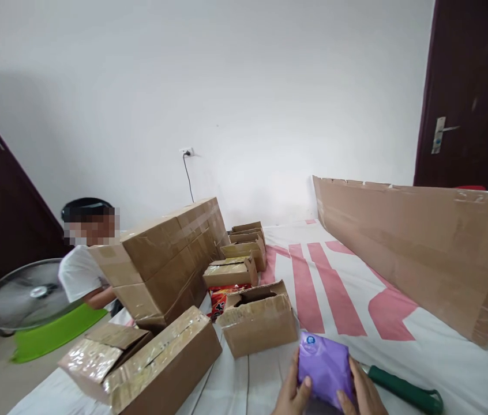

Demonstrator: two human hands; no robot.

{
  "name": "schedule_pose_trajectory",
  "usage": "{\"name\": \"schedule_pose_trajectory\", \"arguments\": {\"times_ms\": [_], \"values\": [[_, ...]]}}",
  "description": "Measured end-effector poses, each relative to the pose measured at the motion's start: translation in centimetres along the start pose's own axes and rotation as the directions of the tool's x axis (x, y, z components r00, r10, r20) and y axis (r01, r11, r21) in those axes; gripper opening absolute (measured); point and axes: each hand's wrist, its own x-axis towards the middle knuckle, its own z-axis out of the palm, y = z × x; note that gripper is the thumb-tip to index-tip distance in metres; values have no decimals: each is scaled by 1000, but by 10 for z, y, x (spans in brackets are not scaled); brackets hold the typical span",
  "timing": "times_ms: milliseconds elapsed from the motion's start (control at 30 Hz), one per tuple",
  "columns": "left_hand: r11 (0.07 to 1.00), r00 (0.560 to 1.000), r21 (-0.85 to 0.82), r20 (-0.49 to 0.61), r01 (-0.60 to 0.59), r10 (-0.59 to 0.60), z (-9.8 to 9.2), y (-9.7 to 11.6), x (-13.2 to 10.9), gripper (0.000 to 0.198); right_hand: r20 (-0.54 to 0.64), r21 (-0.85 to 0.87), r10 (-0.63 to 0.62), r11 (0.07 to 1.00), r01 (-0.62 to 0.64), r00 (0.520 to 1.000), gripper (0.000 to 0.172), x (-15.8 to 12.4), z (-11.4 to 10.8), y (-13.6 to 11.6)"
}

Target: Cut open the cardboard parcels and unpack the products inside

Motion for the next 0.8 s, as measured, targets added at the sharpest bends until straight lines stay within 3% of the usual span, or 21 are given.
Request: {"name": "schedule_pose_trajectory", "arguments": {"times_ms": [133,267,367,467,600,700,767,800], "values": [[940,944,84,14,-329,329,13,72,9,80,-134,164,37,986,-15,990,62,65,-38,-49],[944,942,109,-94,-312,322,-3,156,44,77,-151,410,65,912,3,986,61,155,-64,-92],[962,951,80,-151,-260,270,-18,183,79,85,-124,504,101,863,-25,987,61,207,-52,-97],[958,942,98,-177,-271,284,-22,185,93,93,-135,529,120,848,-31,984,62,225,-39,-93],[918,913,201,-160,-342,375,-8,177,56,82,-174,570,122,821,-1,977,60,194,-45,-104],[819,831,401,-205,-411,517,5,154,11,74,-194,643,148,766,12,970,58,149,-43,-112],[746,738,507,-276,-433,616,5,123,-12,75,-150,691,166,723,-16,975,59,118,-28,-108],[739,718,536,-312,-407,622,3,104,-20,76,-104,714,168,699,-44,980,61,104,-17,-102]]}}
